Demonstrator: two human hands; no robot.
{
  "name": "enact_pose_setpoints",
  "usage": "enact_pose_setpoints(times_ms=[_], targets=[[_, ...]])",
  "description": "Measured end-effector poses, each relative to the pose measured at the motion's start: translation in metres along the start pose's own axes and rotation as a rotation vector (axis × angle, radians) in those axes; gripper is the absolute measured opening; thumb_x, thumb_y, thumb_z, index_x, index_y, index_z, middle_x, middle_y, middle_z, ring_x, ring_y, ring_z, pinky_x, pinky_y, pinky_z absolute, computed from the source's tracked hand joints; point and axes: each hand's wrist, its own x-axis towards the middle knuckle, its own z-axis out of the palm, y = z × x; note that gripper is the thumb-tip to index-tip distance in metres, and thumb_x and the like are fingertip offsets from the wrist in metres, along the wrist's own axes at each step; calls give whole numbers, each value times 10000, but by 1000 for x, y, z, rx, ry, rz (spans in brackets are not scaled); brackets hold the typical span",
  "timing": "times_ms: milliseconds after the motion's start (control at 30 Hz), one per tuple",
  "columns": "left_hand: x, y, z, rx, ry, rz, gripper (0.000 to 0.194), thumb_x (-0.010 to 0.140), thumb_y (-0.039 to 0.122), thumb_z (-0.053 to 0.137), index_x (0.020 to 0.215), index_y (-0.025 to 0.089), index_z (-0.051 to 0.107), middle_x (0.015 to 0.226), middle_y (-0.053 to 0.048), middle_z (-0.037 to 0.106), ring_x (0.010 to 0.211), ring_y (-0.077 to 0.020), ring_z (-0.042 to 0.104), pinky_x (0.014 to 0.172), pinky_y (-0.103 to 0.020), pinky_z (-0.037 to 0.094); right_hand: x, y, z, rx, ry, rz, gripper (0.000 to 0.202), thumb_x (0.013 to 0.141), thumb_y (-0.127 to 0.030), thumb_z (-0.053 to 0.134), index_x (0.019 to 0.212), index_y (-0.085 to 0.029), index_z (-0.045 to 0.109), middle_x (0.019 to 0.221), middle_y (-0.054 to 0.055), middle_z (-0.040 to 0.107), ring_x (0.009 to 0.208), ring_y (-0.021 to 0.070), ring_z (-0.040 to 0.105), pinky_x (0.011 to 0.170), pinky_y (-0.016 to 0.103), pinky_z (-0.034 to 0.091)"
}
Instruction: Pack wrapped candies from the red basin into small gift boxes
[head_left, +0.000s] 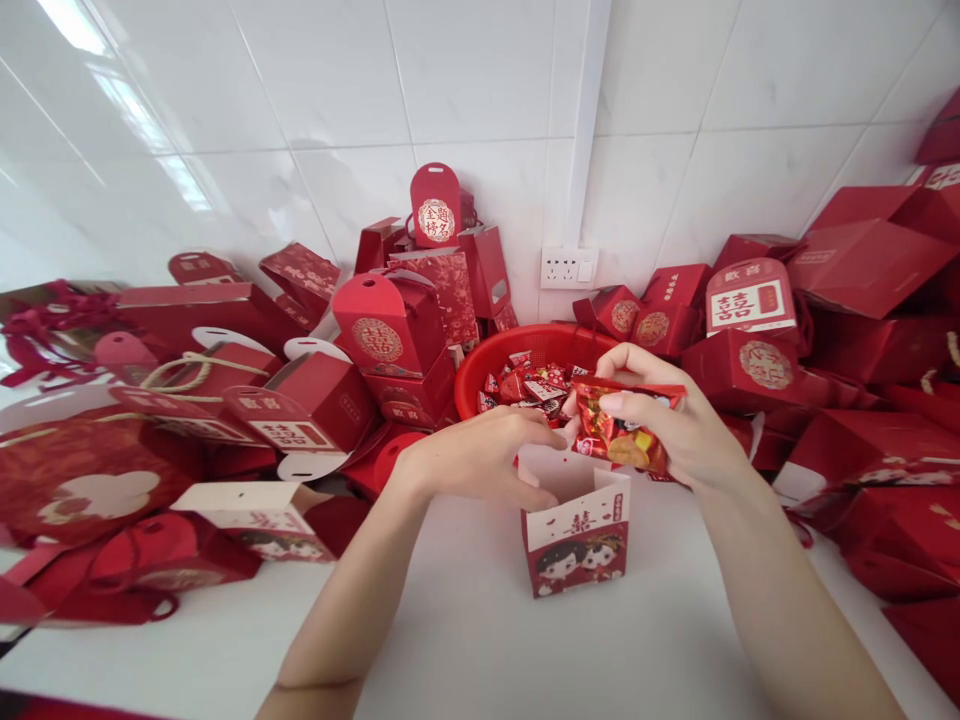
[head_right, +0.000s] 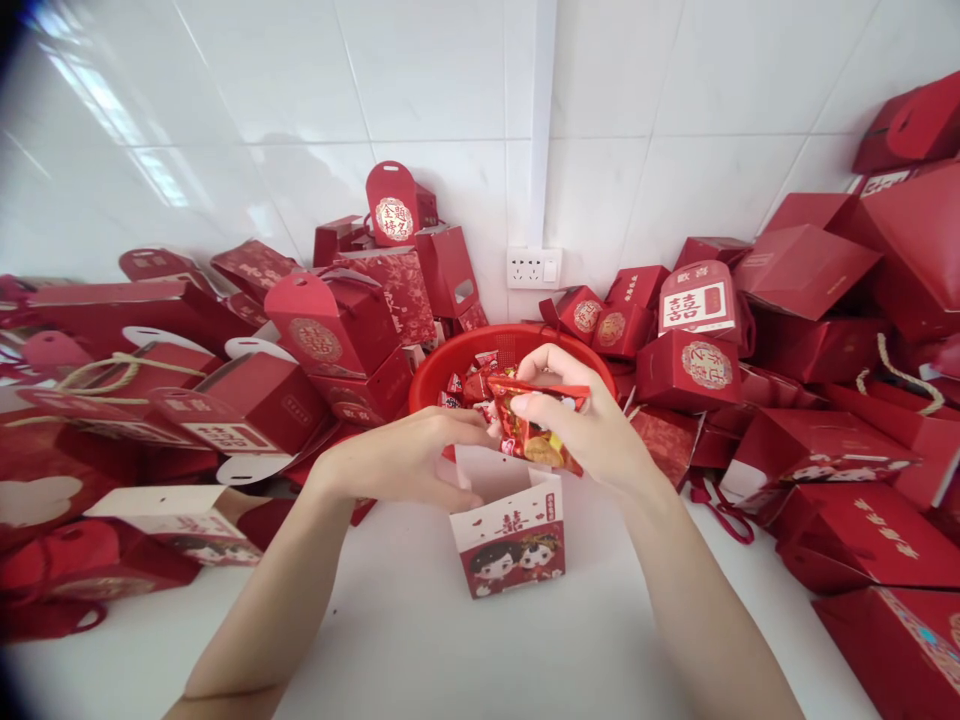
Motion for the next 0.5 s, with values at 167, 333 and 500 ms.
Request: enact_pose_setpoints(times_ms=[167,333,500], targets=[[2,2,-2,5,28,62,69,832,213,663,794,161,689,736,-3,648,697,-147,588,656,-243,428,7,5,-8,-67,73,-65,163,774,-290,807,843,-205,686,842,14,726,763,173,703,701,287,571],[1,3,-3,17,82,95,170,870,273,653,744,158,650,684,2,595,679,-137,542,643,-246,405,8,3,-13,32,138,-40,220,728,-318,866,839,-226,700,793,-20,725,685,140,682,642,255,558],[6,-1,0,-11,146,42,427,787,504,775,684,162,541,676,34,493,613,-108,434,569,-244,337,11,3,-7,69,133,-63,269,689,-341,890,808,-220,681,769,-25,705,665,134,661,624,253,549]])
